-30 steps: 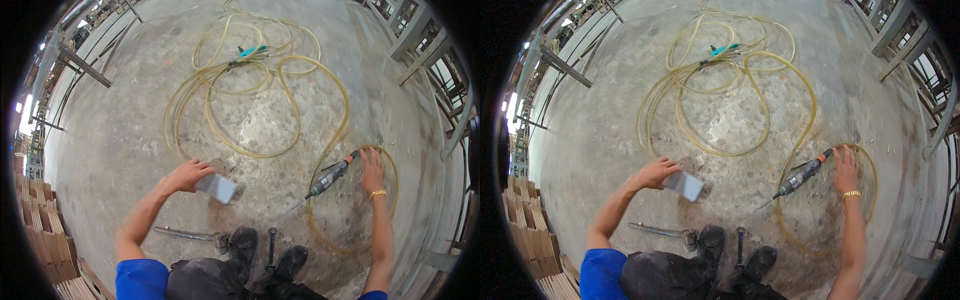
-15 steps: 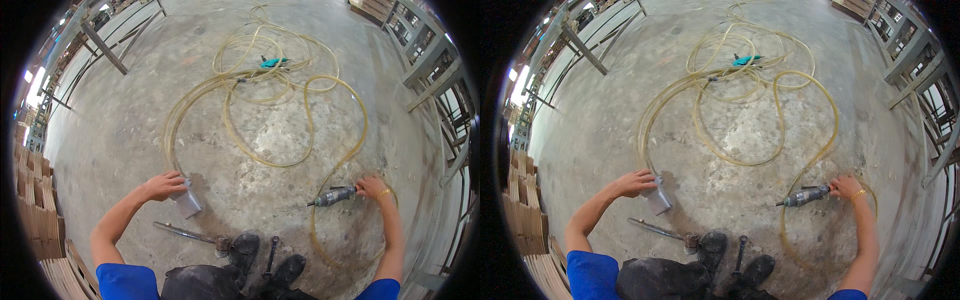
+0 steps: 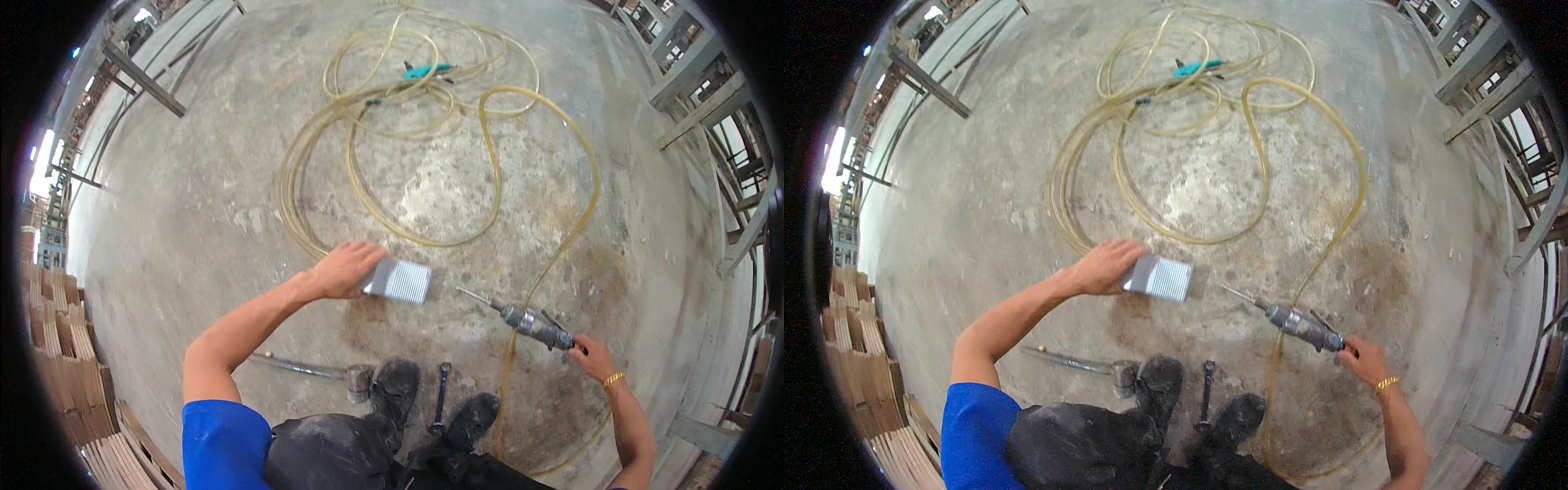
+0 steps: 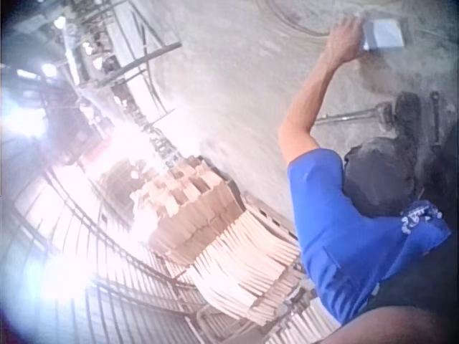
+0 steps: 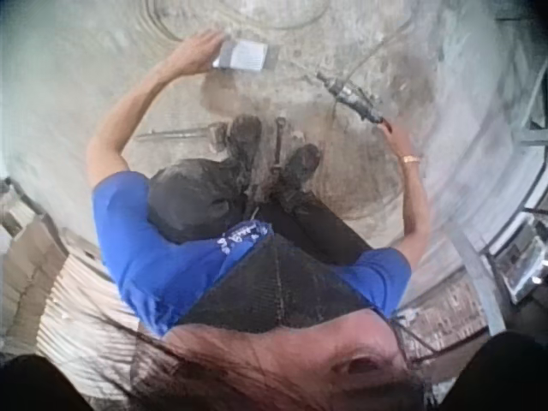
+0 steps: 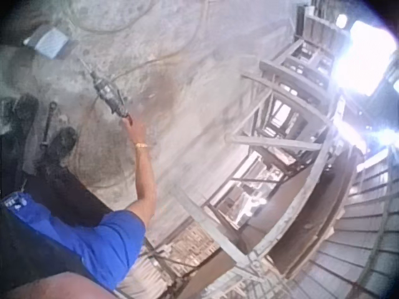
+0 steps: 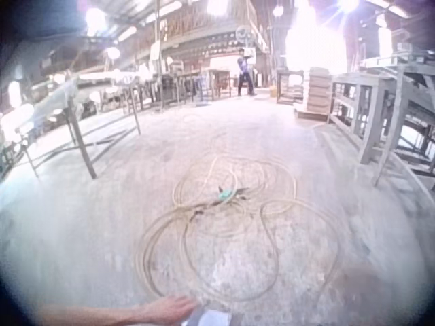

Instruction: The person sits on the floor and assembles a white metal bracket by hand, inserting a bolt and tightening it. They then use a pneumatic impact wrench to further tighten the bolt on the bracket. The person handles the bracket and the tool while seated.

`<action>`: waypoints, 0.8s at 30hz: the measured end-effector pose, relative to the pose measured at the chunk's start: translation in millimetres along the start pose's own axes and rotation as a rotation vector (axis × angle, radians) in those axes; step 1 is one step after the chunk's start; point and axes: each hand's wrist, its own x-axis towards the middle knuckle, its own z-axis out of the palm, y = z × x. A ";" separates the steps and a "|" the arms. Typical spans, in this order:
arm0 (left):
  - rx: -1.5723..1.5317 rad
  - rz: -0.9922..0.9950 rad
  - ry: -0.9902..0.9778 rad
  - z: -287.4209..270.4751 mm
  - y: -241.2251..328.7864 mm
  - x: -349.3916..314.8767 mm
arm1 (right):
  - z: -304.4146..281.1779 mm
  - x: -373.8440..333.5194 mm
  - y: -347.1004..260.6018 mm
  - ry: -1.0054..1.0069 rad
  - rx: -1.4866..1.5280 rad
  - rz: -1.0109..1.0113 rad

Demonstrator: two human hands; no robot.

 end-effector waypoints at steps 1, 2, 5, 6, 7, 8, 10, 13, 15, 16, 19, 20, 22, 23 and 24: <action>-0.019 0.039 -0.041 -0.6 1.0 -2.6 | 5.1 -2.2 -1.1 -0.016 0.026 -0.004; -0.008 0.077 -0.155 -3.4 -3.1 -14.6 | 6.6 -2.6 -1.8 -0.029 0.049 -0.010; 0.139 0.087 -0.399 -11.7 -22.7 -96.6 | 13.9 4.5 6.6 0.009 0.104 -0.068; 0.106 -0.005 -0.514 -20.5 -29.2 -99.5 | 16.3 5.9 13.6 0.035 0.107 -0.081; 0.056 -0.073 -0.610 -23.8 -32.1 -93.1 | 13.9 -3.8 34.7 0.115 0.126 -0.019; -0.011 -0.149 -0.699 -18.3 -36.1 -90.7 | 5.6 -12.8 52.9 0.186 0.127 0.033; -0.070 -0.276 -0.289 -22.5 -70.7 -79.1 | -2.2 -18.6 64.9 0.264 0.172 0.107; -0.045 -0.369 0.179 -33.1 -115.2 -3.3 | -34.5 -49.1 68.5 0.289 0.174 0.206; 0.006 -0.452 0.298 -47.0 -142.8 40.3 | -41.0 -62.2 56.0 0.215 0.168 0.226; 0.034 -0.506 0.297 -49.9 -152.7 54.9 | -36.5 -64.5 43.6 0.137 0.144 0.229; 0.007 -0.582 0.417 -56.3 -176.2 129.0 | -43.9 -101.2 34.2 -0.006 -0.061 0.213; -0.007 -0.588 0.441 -59.2 -180.9 150.4 | -41.4 -114.2 32.4 -0.051 -0.102 0.191; -0.053 -0.641 0.451 -60.7 -180.0 197.0 | -25.9 -143.9 28.7 -0.097 -0.018 0.287; 0.052 -0.701 0.496 -62.8 -186.5 198.9 | -12.4 -150.8 12.7 -0.158 -0.038 0.340; 0.173 -0.759 0.537 -68.5 -196.0 196.1 | -5.3 -143.6 -15.2 -0.224 -0.053 0.380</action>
